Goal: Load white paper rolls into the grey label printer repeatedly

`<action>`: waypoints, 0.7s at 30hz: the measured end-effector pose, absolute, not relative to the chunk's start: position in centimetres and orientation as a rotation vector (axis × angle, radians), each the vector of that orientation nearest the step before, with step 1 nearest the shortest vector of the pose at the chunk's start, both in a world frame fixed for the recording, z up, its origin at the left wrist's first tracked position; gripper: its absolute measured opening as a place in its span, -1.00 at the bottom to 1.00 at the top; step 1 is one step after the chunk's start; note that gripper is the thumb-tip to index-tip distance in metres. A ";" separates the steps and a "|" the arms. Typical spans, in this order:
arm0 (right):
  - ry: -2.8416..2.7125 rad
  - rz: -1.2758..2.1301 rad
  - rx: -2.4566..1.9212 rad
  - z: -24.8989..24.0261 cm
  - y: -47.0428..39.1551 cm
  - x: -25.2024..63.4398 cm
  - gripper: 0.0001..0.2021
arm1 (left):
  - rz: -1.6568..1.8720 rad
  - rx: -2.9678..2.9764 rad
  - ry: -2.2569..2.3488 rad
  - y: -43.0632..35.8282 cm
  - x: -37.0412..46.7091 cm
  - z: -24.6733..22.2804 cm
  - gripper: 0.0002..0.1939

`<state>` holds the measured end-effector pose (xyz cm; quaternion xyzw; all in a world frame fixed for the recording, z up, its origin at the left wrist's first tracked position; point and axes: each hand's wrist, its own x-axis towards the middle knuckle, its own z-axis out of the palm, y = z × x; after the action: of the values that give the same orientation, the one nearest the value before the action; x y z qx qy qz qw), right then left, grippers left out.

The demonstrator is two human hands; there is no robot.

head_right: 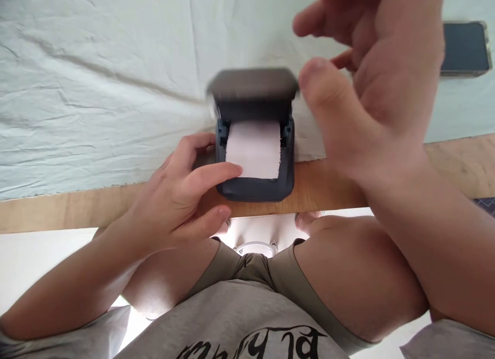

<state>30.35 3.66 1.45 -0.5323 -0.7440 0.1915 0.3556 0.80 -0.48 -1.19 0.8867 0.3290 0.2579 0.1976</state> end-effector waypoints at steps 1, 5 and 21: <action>-1.959 0.393 -1.346 1.4 3.6 30.4 -0.41 | 0.724 2.481 0.923 -0.5 0.8 -1.2 -0.56; -2.075 0.391 -1.371 1.3 3.4 29.8 -0.43 | 0.727 2.469 0.945 -0.5 0.9 -1.4 -0.54; -2.059 0.941 -1.497 2.2 4.9 29.3 -0.31 | 0.550 2.402 1.106 -0.3 1.1 0.0 -0.22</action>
<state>29.30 4.85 2.19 -0.5389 -0.7413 0.3390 0.2123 1.08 -0.30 0.01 0.8678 0.3997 0.1989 0.2183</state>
